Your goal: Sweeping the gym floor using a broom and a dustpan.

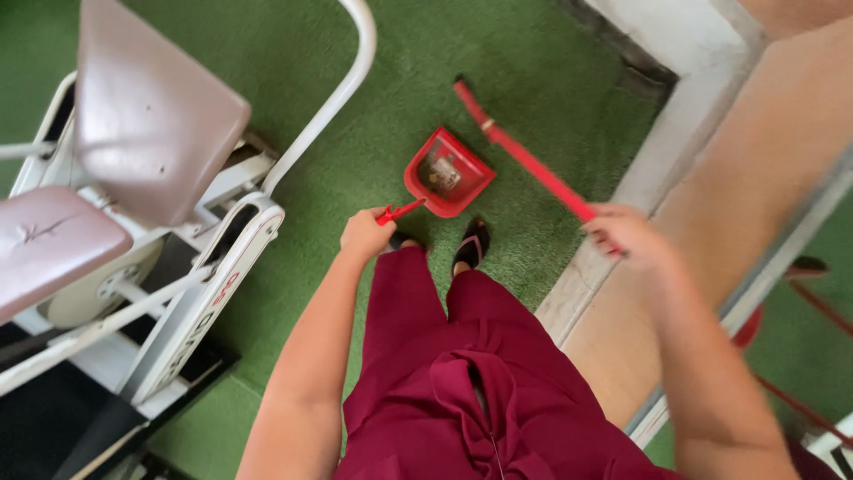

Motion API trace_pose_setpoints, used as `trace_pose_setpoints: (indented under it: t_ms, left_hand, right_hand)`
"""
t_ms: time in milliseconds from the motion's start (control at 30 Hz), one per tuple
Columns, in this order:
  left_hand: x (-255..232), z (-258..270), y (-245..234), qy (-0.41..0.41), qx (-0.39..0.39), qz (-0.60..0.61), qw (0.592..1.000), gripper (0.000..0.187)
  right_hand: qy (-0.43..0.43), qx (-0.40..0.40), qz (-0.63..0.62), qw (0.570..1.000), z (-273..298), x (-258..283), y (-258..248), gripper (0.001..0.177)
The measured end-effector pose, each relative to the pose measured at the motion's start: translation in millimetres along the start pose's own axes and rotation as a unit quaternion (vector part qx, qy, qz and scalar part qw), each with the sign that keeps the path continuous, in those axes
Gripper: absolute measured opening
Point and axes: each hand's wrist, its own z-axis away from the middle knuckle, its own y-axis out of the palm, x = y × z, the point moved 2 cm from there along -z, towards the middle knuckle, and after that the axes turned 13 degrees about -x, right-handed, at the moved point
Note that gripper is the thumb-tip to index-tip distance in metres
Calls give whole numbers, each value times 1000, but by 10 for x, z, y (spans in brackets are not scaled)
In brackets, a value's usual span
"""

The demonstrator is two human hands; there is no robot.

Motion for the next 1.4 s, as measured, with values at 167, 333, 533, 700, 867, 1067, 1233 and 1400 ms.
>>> trace_pose_setpoints:
  t_ms: [167,333,533,700,867,1067,1233,1400]
  left_hand:
    - [528,-121,-285,-6,-34,37,999,49]
    - [857,-312,-556,-28,-45,82,995,50]
    - [1082,-635,-514,-47,-93,104,989,47]
    - [881,-673,-733,-111,-46,59,991,38]
    - [896,-945,-822,-108,-32,63,992,38]
    - [1128,-1227,-877,-86,-16,91,992,35]
    - [1174,-1159,-990,-47,-35,164,985,38]
    - [1026,-976,-983,-122,-15,272,954,34]
  right_hand:
    - [-46,-83,65,993,-295,646,-362,21]
    - [-28,-83,-115,989,-1088,987,-120,16]
    - [-20,-138,-78,987,-970,1148,1574,4]
    - [-61,-119,321,937,-449,683,3317,31]
    - [-183,-11,339,923,-182,392,3959,51]
    - [-44,81,213,973,-196,1211,3321,22]
    - [45,118,108,986,152,1859,2683,12]
    - [2,104,135,985,307,2340,2502,10]
